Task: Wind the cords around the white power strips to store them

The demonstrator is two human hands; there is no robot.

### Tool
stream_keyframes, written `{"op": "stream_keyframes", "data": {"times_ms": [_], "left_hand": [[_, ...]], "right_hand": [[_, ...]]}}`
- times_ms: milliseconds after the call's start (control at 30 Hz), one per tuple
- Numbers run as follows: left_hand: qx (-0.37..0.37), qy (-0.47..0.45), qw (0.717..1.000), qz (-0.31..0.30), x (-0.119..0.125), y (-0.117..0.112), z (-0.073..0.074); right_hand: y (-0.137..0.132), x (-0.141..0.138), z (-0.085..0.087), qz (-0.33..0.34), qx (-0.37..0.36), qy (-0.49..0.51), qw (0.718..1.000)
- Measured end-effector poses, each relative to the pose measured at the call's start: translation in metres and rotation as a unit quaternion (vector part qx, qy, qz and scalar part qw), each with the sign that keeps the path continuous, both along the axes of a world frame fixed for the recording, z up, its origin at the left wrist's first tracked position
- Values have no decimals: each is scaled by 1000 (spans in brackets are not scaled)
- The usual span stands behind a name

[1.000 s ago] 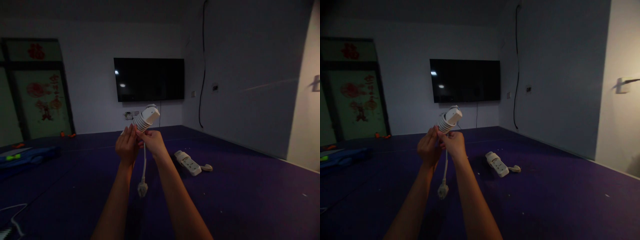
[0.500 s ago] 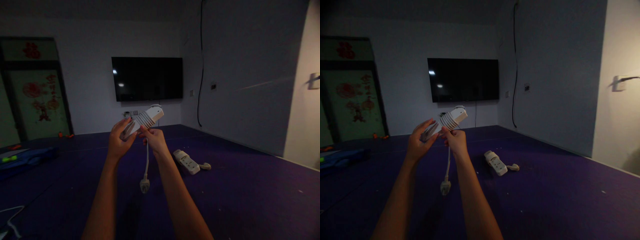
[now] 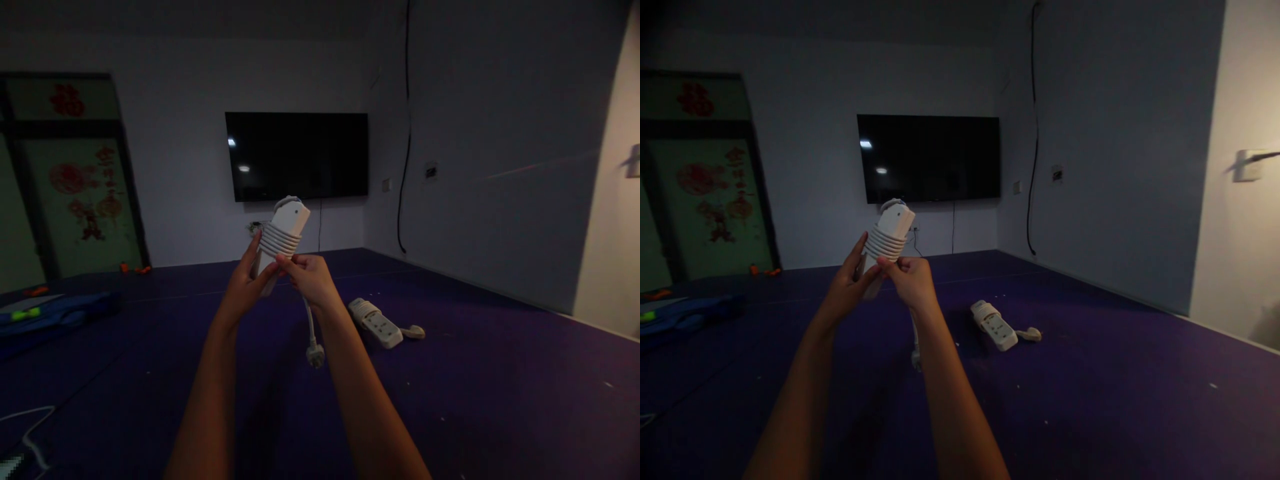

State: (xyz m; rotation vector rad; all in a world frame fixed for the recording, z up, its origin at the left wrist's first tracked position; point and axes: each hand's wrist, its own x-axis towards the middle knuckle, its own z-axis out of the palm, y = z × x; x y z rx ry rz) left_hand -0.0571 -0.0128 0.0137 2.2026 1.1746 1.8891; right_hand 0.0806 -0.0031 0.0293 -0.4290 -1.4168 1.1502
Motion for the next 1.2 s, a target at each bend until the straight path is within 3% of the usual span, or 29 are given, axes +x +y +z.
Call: {"op": "stream_keyframes", "data": {"times_ms": [167, 333, 500, 733, 1200], "left_hand": [[29, 8, 999, 35, 0, 6, -3], [72, 15, 987, 146, 0, 6, -6], [90, -49, 969, 225, 6, 8, -9], [138, -81, 960, 230, 12, 14, -16], [137, -111, 965, 196, 13, 22, -20]], "right_hand": [[1, 0, -1, -12, -7, -8, 1000], [6, 2, -4, -48, -75, -58, 994], [6, 2, -4, -43, -92, -58, 993], [-2, 3, 2, -29, -87, -27, 995], [-5, 11, 6, 26, -125, -56, 990]]}}
